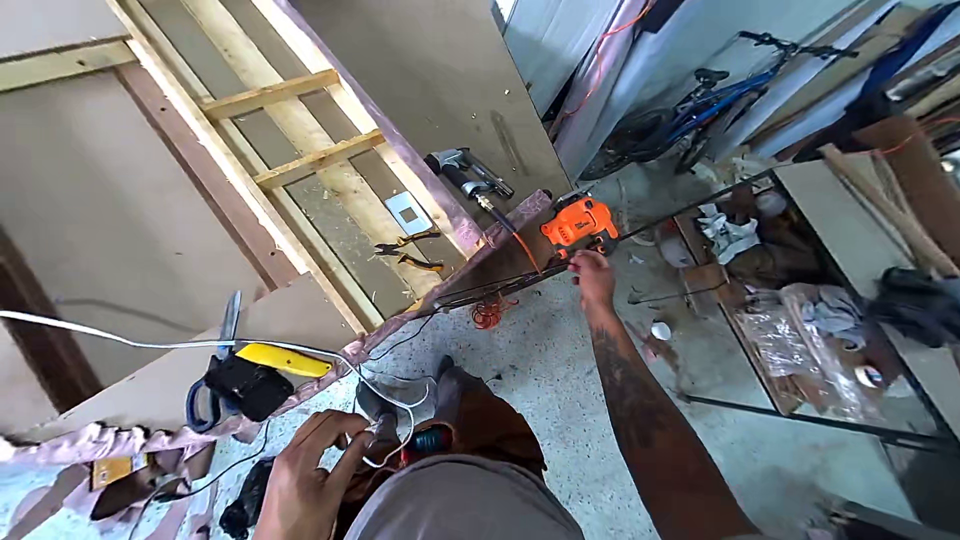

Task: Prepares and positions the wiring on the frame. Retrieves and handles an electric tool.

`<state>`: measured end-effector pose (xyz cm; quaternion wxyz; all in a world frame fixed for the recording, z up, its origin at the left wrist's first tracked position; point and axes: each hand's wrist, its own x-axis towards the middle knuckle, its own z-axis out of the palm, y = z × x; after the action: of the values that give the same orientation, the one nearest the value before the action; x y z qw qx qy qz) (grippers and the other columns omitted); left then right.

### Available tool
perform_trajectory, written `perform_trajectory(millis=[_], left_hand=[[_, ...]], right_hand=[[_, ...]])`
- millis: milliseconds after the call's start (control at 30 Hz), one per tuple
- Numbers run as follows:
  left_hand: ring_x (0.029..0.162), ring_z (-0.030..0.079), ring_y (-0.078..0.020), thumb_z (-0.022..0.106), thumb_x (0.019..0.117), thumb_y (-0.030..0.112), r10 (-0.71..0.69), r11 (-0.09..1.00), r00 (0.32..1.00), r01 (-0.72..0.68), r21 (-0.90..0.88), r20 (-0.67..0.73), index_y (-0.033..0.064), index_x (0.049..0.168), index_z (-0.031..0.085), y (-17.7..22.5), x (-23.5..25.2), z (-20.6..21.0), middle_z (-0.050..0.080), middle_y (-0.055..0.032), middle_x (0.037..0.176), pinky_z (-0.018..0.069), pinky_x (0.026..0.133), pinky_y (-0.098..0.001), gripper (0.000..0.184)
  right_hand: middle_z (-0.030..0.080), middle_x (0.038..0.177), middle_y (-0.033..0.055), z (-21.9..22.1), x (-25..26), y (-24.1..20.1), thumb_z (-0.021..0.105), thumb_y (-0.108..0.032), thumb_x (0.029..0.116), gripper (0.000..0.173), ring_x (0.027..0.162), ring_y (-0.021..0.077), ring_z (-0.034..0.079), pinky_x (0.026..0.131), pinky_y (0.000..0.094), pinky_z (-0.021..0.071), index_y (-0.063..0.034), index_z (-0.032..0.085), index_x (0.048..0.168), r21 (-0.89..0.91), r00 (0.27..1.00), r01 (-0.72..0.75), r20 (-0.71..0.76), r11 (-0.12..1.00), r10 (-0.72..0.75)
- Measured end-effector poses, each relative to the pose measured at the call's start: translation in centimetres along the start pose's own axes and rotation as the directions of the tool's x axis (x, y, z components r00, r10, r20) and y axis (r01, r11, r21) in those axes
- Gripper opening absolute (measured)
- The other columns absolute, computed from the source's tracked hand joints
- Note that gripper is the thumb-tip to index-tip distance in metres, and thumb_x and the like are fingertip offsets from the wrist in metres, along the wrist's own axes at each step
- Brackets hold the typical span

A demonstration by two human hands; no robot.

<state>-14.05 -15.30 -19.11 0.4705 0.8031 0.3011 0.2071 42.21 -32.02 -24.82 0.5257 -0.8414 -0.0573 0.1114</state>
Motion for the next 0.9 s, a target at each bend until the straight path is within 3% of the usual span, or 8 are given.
perform_trajectory(millis=[267,367,467,567,633,667,767,900], left_hand=[[0.081,0.068,-0.0067,0.068,0.0973,0.032,-0.194,0.975,0.97,0.208,0.083,-0.15,0.0217,0.109,0.074,1.3,-2.7,5.6,0.071,0.0077,0.098,0.0611,0.07,-0.0289,0.016],[0.083,0.07,-0.0079,0.065,0.0982,0.033,-0.293,0.936,0.921,0.331,0.119,-0.256,0.0193,0.108,0.074,1.5,-3.5,9.1,0.072,0.0059,0.098,0.0627,0.073,-0.0299,0.019],[0.085,0.07,-0.0053,0.064,0.0978,0.037,-0.389,0.88,0.871,0.447,0.159,-0.299,0.0196,0.109,0.074,1.5,-3.8,12.4,0.073,0.0067,0.098,0.0626,0.075,-0.0278,0.023],[0.091,0.071,-0.009,0.064,0.0975,0.036,-0.42,0.83,0.846,0.504,0.238,-0.327,0.0202,0.113,0.074,2.0,-3.1,14.9,0.074,0.0041,0.106,0.0633,0.077,-0.0347,0.024],[0.108,0.068,-0.0238,0.066,0.0959,0.024,-0.402,0.799,0.86,0.497,0.34,-0.314,0.0143,0.121,0.072,3.6,-1.0,16.7,0.069,-0.0069,0.122,0.0589,0.086,-0.0503,0.027],[0.117,0.063,-0.0293,0.068,0.0939,0.019,-0.389,0.794,0.872,0.481,0.372,-0.297,0.0123,0.123,0.071,4.5,0.6,18.0,0.064,-0.0105,0.131,0.0555,0.092,-0.0551,0.03],[0.126,0.059,-0.0254,0.068,0.0944,0.013,-0.317,0.865,0.937,0.348,0.361,-0.145,0.0119,0.124,0.07,6.7,8.7,24.0,0.062,-0.0089,0.135,0.0547,0.101,-0.0509,0.029],[0.13,0.059,-0.0219,0.062,0.0975,0.012,-0.098,0.955,0.988,0.06,0.292,0.116,0.0158,0.126,0.073,7.7,21.9,35.6,0.067,-0.0045,0.134,0.0485,0.111,-0.0479,0.031]], right_hand=[[0.062,0.125,0.0229,0.1,12.7,7.6,0.079,-0.057,0.082,0.087,0.102,0.0367,0.067,0.078,0.056,0.0598,-0.0057,0.046,0.144,0.318,0.857,-0.335,-0.288,0.887,0.427],[0.064,0.121,0.0222,0.3,13.7,8.5,0.08,-0.057,0.0805,0.087,0.099,0.0342,0.068,0.078,0.0538,0.0595,-0.0056,0.048,0.143,0.252,0.87,-0.275,-0.346,0.928,0.352],[0.057,0.134,0.0194,-1.5,9.3,7.2,0.075,-0.043,0.0889,0.077,0.118,0.0279,0.061,0.095,0.043,0.0552,-0.0026,0.045,0.147,0.058,0.92,0.048,-0.39,0.997,-0.022],[0.057,0.14,0.0149,0.0,3.4,4.7,0.072,-0.031,0.0933,0.064,0.127,0.0241,0.058,0.099,0.0423,0.0559,-0.0039,0.048,0.146,0.048,0.922,0.382,0.049,0.923,-0.384],[0.058,0.143,0.0104,1.9,1.9,3.9,0.08,-0.044,0.0856,0.084,0.131,0.0232,0.057,0.105,0.0496,0.0525,-0.0114,0.044,0.153,-0.053,0.837,0.402,0.426,0.914,-0.343],[0.066,0.133,0.0053,2.6,1.8,3.9,0.082,-0.048,0.0827,0.083,0.119,0.0204,0.064,0.098,0.0513,0.0565,-0.016,0.047,0.151,-0.136,0.807,0.39,0.526,0.911,-0.268],[0.075,0.103,0.0026,2.0,2.9,2.8,0.077,-0.04,0.0882,0.055,0.089,0.0207,0.072,0.08,0.0546,0.0597,-0.0218,0.062,0.138,-0.222,0.785,0.337,0.602,0.915,-0.143],[0.072,0.111,0.0082,-2.8,4.3,-2.9,0.073,-0.039,0.0935,0.053,0.094,0.0226,0.071,0.084,0.0516,0.0607,-0.0209,0.059,0.141,-0.169,0.717,0.417,0.664,0.893,-0.209]])
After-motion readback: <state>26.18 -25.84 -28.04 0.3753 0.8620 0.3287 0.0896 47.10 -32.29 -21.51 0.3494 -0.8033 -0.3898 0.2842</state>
